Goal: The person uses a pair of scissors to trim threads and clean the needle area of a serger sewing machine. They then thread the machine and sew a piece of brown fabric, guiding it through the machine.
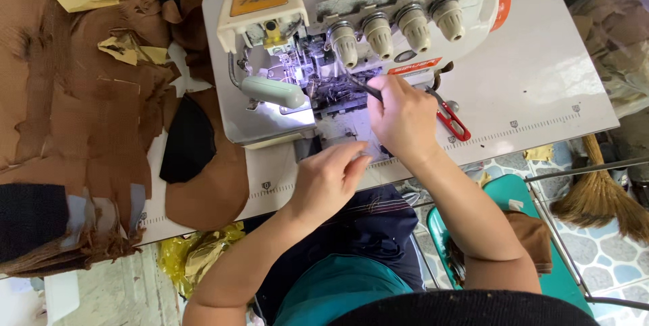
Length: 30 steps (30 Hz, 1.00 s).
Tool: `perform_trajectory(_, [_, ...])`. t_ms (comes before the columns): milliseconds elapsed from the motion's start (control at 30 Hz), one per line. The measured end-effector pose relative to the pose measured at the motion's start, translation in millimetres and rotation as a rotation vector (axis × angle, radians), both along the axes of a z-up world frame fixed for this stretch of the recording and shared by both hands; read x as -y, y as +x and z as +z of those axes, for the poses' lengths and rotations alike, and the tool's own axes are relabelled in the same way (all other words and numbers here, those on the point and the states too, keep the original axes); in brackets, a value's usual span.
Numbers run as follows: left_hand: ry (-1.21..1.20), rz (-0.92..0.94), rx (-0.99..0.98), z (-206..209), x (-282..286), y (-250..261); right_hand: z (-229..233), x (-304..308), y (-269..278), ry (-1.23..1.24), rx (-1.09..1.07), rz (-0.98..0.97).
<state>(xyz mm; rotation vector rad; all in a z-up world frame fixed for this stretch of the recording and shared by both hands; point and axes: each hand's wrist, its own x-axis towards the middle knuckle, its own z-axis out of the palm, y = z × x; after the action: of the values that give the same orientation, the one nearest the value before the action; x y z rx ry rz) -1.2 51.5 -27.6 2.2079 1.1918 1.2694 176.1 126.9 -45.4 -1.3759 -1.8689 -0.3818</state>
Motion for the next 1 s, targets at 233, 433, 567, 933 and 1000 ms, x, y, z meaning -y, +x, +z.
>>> perform_trajectory(233, [0.249,0.178,-0.141,6.1,7.1,-40.5,-21.8,-1.0,-7.6,-0.070,0.056,-0.007])
perform_trajectory(433, [0.319,0.225,-0.180,5.4,3.9,-47.9,-12.1,-0.6,-3.0,0.129,0.057,-0.053])
perform_trajectory(567, [0.333,0.220,-0.193,3.1,3.3,-45.9,4.2,11.8,-1.0,0.103,-0.150,0.071])
perform_trajectory(933, [0.411,0.159,-0.106,-1.7,-0.4,-36.5,59.8,76.6,8.1,-0.445,-0.787,0.425])
perform_trajectory(1000, [0.510,0.043,-0.091,8.8,-1.5,-31.2,61.7,90.1,10.4,-0.535,-0.829,0.494])
